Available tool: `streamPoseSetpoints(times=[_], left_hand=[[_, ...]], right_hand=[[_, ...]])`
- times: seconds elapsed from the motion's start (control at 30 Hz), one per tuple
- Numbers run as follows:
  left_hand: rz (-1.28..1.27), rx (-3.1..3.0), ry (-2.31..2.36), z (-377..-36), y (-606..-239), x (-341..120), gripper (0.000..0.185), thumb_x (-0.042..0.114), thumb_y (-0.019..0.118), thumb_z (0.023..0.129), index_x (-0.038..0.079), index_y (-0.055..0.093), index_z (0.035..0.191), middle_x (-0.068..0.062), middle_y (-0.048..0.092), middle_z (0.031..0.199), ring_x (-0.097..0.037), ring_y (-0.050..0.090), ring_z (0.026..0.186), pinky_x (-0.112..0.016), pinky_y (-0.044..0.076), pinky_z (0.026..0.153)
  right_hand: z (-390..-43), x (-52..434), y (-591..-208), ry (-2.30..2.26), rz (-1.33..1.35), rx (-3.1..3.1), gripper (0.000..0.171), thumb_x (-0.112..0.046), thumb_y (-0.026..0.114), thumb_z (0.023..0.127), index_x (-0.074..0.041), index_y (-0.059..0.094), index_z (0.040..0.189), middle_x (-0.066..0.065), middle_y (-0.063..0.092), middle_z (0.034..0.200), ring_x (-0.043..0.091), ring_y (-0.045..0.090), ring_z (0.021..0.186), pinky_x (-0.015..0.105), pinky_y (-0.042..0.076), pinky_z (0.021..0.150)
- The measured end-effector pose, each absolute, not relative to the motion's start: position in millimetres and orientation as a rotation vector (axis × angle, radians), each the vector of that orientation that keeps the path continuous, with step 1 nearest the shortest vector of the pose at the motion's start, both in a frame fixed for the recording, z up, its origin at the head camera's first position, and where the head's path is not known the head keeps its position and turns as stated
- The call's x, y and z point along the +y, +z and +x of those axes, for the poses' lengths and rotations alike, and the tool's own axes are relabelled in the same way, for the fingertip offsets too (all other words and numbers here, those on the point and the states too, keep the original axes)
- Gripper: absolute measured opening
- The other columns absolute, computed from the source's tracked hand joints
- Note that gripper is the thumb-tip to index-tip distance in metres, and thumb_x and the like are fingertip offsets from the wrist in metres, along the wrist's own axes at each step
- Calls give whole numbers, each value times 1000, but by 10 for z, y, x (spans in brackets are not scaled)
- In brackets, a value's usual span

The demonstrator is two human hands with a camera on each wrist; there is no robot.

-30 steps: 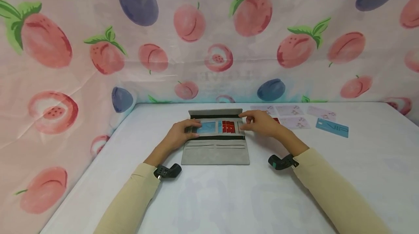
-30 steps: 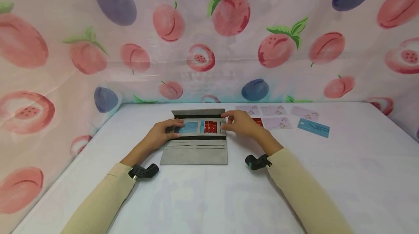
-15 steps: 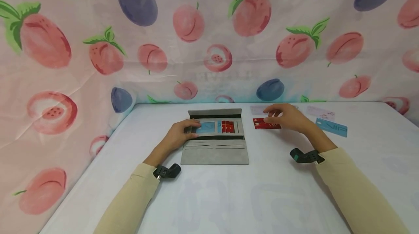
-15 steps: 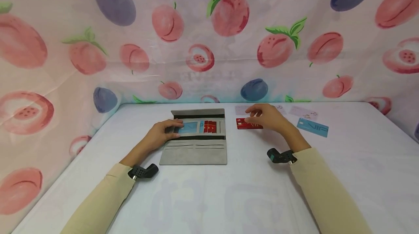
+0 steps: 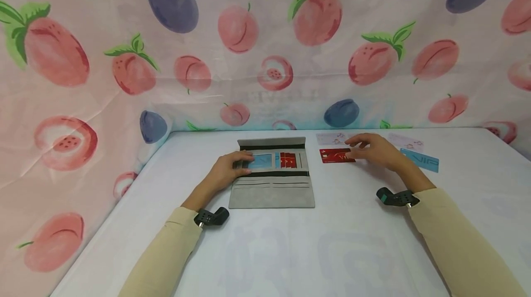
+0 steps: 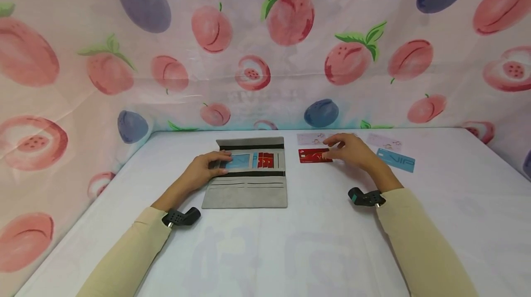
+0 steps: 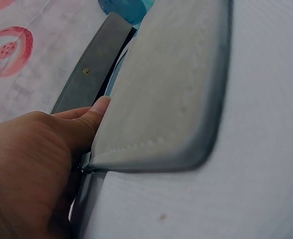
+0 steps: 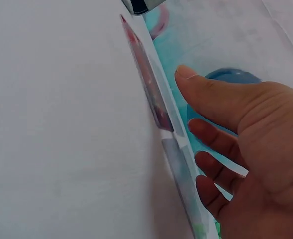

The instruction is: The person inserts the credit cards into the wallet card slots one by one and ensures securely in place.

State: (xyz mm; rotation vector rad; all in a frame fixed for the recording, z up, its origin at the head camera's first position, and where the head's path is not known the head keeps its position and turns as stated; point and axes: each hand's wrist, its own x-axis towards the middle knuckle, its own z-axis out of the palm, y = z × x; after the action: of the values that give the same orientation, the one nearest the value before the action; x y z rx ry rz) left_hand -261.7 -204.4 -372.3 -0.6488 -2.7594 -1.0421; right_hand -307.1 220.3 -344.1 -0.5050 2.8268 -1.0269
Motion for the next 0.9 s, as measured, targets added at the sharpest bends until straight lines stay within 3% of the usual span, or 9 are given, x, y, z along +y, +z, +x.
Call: streamPoseSetpoints(times=[0.2, 0.9], left_hand=[[-628, -2778, -1054, -2615, -3718, -2050, 35, 16, 72, 87, 8, 67, 120, -7, 54, 136, -26, 40, 133, -44, 27, 111], [-633, -2769, -1053, -2594, -3699, -2041, 35, 15, 72, 86, 7, 67, 120, -9, 54, 136, -28, 40, 133, -47, 27, 110]], right_hand=[[-3066, 2226, -3516, -996, -509, 2824, 59, -37, 73, 84, -4, 56, 131, 22, 46, 134, 42, 41, 119, 61, 37, 97], [-3080, 2225, -3606, -918, -626, 2877, 50, -27, 68, 90, 0, 56, 130, 27, 41, 135, 46, 37, 123, 66, 31, 98]])
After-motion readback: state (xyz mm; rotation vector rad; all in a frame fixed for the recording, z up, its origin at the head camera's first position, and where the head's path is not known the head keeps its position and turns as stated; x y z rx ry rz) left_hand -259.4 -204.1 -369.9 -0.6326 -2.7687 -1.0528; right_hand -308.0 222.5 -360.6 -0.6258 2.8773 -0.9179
